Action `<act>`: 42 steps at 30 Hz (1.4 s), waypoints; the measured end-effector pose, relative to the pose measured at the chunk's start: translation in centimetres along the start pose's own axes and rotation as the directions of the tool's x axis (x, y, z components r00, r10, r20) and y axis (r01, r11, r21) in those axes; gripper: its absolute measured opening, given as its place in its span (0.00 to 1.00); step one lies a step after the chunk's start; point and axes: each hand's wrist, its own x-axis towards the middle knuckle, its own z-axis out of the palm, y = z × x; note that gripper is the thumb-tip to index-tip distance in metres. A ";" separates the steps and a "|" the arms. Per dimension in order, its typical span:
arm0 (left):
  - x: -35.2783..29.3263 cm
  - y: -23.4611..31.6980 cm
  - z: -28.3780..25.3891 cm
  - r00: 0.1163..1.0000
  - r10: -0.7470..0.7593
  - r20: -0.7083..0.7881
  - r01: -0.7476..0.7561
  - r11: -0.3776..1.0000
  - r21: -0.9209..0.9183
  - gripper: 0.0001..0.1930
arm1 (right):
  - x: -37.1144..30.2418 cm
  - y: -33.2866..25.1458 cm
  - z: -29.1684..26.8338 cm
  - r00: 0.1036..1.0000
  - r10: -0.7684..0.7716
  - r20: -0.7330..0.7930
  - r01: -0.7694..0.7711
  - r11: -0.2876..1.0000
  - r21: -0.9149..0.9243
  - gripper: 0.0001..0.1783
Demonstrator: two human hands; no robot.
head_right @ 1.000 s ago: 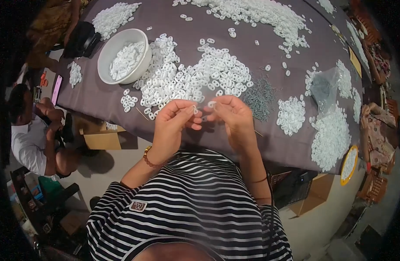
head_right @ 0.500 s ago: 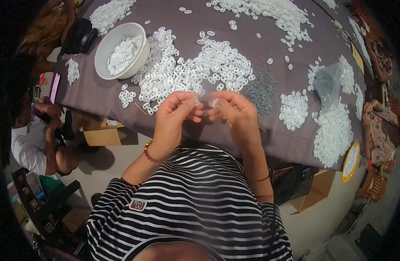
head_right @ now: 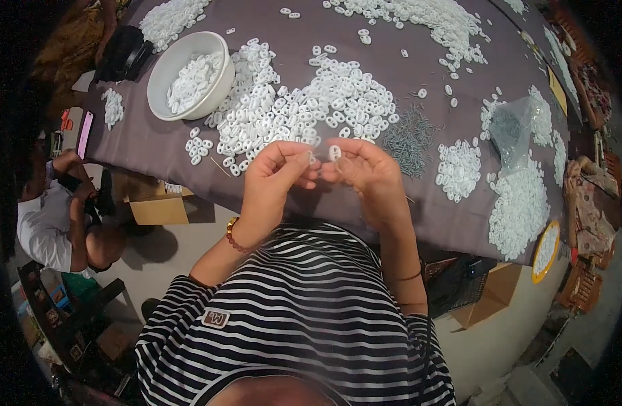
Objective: The person assembles small plastic components by picking up plastic pieces and inserting metal pins into them by hand.
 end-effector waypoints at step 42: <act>-0.1 -1.1 0.5 0.999 0.048 0.013 -0.048 0.998 0.033 0.09 | 0.0 2.0 0.8 0.952 -0.292 -0.089 0.244 0.904 -0.351 0.10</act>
